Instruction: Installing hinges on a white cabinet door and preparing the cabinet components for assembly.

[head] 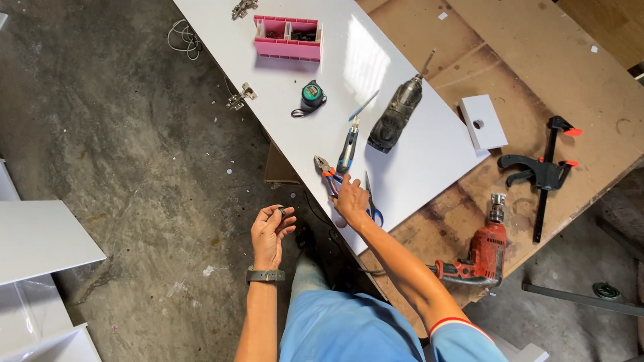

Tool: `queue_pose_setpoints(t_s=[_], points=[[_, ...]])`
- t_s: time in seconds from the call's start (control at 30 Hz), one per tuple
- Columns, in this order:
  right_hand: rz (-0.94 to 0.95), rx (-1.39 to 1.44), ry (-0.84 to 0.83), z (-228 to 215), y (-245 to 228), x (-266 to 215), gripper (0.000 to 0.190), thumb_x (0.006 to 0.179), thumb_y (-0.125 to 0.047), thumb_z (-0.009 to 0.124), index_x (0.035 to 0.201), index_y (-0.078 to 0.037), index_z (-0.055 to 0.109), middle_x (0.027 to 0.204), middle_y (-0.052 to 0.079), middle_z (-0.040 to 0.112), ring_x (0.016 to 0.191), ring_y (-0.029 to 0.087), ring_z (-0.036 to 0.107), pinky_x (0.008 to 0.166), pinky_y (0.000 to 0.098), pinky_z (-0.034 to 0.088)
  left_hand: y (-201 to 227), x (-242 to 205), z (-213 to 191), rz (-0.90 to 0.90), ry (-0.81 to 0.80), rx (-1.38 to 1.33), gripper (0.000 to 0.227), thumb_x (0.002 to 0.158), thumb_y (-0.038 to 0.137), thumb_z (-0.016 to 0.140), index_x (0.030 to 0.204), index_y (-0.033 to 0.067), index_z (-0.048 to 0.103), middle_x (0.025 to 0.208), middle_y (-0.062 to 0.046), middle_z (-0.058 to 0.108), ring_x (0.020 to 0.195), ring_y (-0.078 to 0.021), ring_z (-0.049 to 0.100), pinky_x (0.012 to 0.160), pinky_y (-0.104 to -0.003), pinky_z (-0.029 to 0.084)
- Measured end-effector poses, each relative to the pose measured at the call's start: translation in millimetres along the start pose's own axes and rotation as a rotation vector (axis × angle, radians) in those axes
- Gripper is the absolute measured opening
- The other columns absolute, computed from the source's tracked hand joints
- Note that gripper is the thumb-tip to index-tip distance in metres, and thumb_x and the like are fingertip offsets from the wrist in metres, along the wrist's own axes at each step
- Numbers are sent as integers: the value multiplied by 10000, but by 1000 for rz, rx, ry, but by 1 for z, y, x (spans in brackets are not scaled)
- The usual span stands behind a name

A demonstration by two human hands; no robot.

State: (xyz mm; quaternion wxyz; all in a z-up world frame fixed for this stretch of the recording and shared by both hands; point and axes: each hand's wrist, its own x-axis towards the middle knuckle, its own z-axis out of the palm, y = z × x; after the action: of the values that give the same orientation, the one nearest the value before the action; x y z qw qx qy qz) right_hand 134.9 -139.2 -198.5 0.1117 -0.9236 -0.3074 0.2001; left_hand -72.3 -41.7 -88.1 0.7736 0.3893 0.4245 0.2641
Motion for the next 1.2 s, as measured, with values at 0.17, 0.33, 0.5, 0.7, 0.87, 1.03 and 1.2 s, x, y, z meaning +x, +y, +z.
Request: queue_pose_setpoints(t_s=[0.17, 0.33, 0.5, 0.7, 0.87, 1.03, 1.2], points=[[96, 89, -14, -35, -18, 19, 878, 783, -549, 815, 1301, 55, 443, 1170, 305, 547, 804, 400, 703, 657, 479, 575, 0, 92, 4, 7, -20, -44, 166, 990, 95, 643, 1127, 2, 653, 976, -105, 692, 835, -192, 717, 706, -315, 610], [308, 272, 153, -38, -15, 88, 845, 847, -574, 754, 1265, 89, 441, 1216, 329, 513, 914, 486, 667, 735, 550, 543, 26, 219, 40, 3, -90, -67, 178, 969, 40, 657, 1138, -13, 644, 969, -121, 675, 811, -190, 712, 714, -309, 628], [520, 260, 201, 10, 3, 141, 708, 844, -444, 758, 1217, 87, 472, 1196, 320, 587, 975, 486, 665, 806, 572, 532, 43, 325, 95, -111, -193, 132, 179, 923, -19, 639, 1094, -54, 679, 971, -127, 696, 795, -182, 726, 750, -283, 663], [575, 750, 209, -16, -30, 155, 491, 874, -362, 717, 1152, -4, 529, 745, 138, 691, 653, 301, 689, 605, 447, 547, 18, 401, 143, -152, -236, 326, 111, 877, -37, 710, 978, -63, 670, 886, -119, 715, 741, -164, 716, 673, -283, 655], [518, 1142, 128, -58, -96, 168, 390, 984, -386, 595, 1157, -39, 551, 649, 70, 636, 486, 165, 619, 456, 331, 503, 29, 405, 165, -68, -215, 591, 61, 855, -16, 737, 878, -45, 689, 826, -105, 724, 665, -174, 713, 605, -289, 619], [434, 1013, 106, -59, -108, 186, 405, 1038, -441, 480, 1189, -74, 561, 640, 52, 634, 494, 170, 626, 483, 344, 506, 36, 413, 173, -60, -230, 805, 75, 802, -23, 760, 827, -43, 691, 721, -139, 714, 566, -178, 703, 525, -294, 589], [352, 792, 58, -46, -103, 197, 438, 1057, -457, 382, 1253, -92, 525, 606, 104, 616, 511, 271, 615, 522, 444, 462, 20, 442, 165, -328, -182, 610, 63, 823, -64, 703, 810, -80, 643, 709, -167, 709, 518, -196, 707, 465, -277, 613]])
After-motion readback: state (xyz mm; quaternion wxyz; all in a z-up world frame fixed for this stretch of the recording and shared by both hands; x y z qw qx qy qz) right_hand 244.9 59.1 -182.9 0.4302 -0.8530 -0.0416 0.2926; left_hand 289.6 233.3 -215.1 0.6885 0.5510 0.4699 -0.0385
